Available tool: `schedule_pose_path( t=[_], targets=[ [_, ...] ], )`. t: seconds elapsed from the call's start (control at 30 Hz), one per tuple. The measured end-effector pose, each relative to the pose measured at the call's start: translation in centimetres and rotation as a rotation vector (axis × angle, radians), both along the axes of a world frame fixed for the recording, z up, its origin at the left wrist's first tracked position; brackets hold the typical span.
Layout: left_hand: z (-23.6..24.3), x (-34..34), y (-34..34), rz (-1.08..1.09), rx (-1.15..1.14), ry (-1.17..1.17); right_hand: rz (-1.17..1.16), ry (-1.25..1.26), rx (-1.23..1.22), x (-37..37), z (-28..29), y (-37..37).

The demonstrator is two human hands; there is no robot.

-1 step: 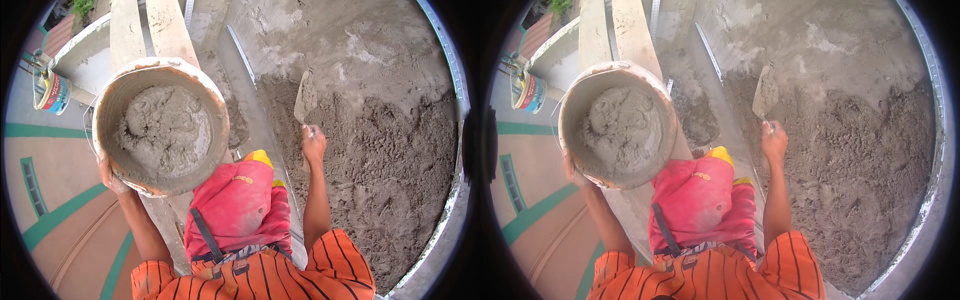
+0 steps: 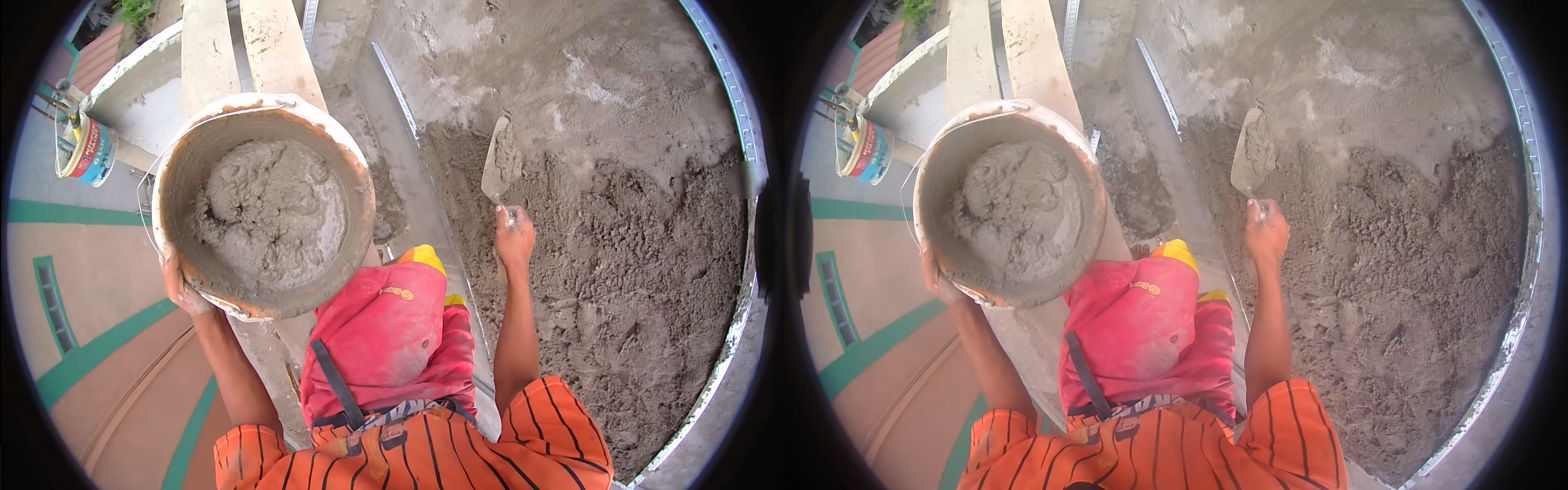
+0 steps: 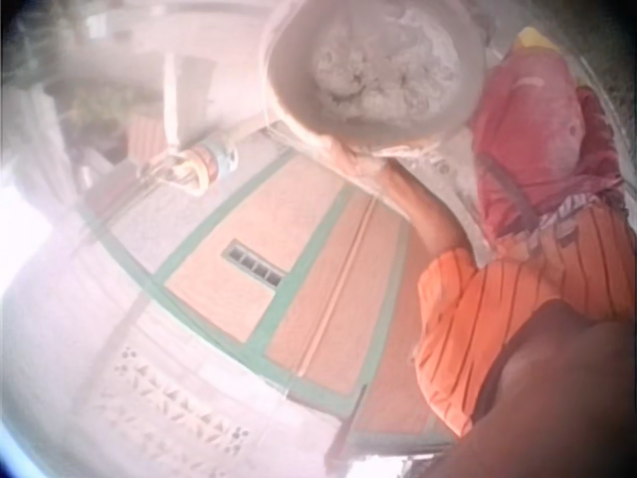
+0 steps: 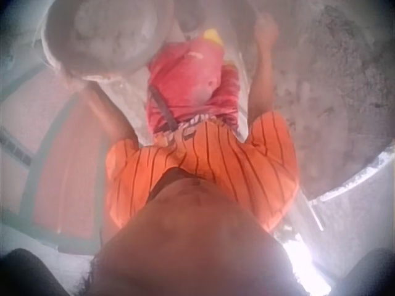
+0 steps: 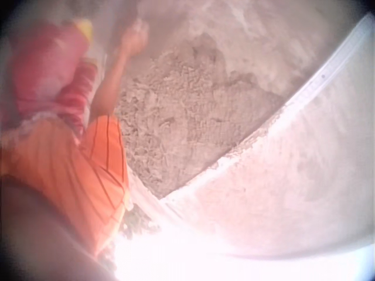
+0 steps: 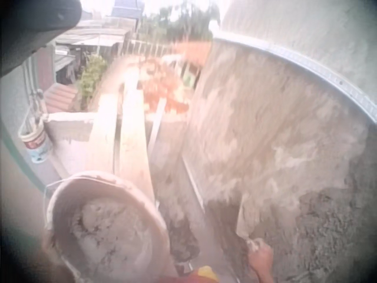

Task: The person scoops wet cement from a bucket using a trowel and applies it to a curved wall surface. They repeatedly transfer the cement and smooth it onto the wall while standing on wooden planks.

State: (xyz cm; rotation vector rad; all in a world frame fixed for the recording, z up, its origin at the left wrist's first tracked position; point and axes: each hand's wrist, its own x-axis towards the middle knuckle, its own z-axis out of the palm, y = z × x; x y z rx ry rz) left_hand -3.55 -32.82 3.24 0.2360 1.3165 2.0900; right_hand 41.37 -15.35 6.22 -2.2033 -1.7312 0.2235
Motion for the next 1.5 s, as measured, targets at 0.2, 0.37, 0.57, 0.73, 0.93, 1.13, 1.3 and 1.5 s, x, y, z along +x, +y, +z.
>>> schedule_pose_path(
  t=[0.2,0.37,0.57,0.73,0.93,1.13,1.3,1.5],
  targets=[
    [-0.9,-0.2,-0.2,0.023,0.051,0.006,0.034,-0.194,0.044,-2.8,4.7,-1.3],
    [-1.3,-0.2,-0.7,0.031,0.051,-0.015,0.487,0.368,-0.186,-7.1,7.3,-1.2],
    [-0.4,-0.4,0.1,-0.075,0.084,0.043,0.407,1.307,-0.984,-5.0,-1.3,6.4],
    [0.9,0.7,0.4,-0.028,0.043,0.027,0.220,0.637,-0.105,-3.4,3.9,5.6],
    [3.6,2.6,2.3,-0.045,0.080,0.041,0.695,-0.050,-0.209,-7.6,15.0,0.1],
    [7.4,6.4,3.7,-0.192,0.082,0.170,0.934,-0.417,-0.247,-13.9,13.9,-0.9],
    [7.9,9.3,4.8,-0.253,0.151,0.516,1.149,-0.227,-0.446,-18.6,13.0,-2.9],
    [8.9,8.3,5.1,-0.304,0.149,0.331,0.993,-0.030,-0.322,-14.9,12.3,-2.6]
  ],
)
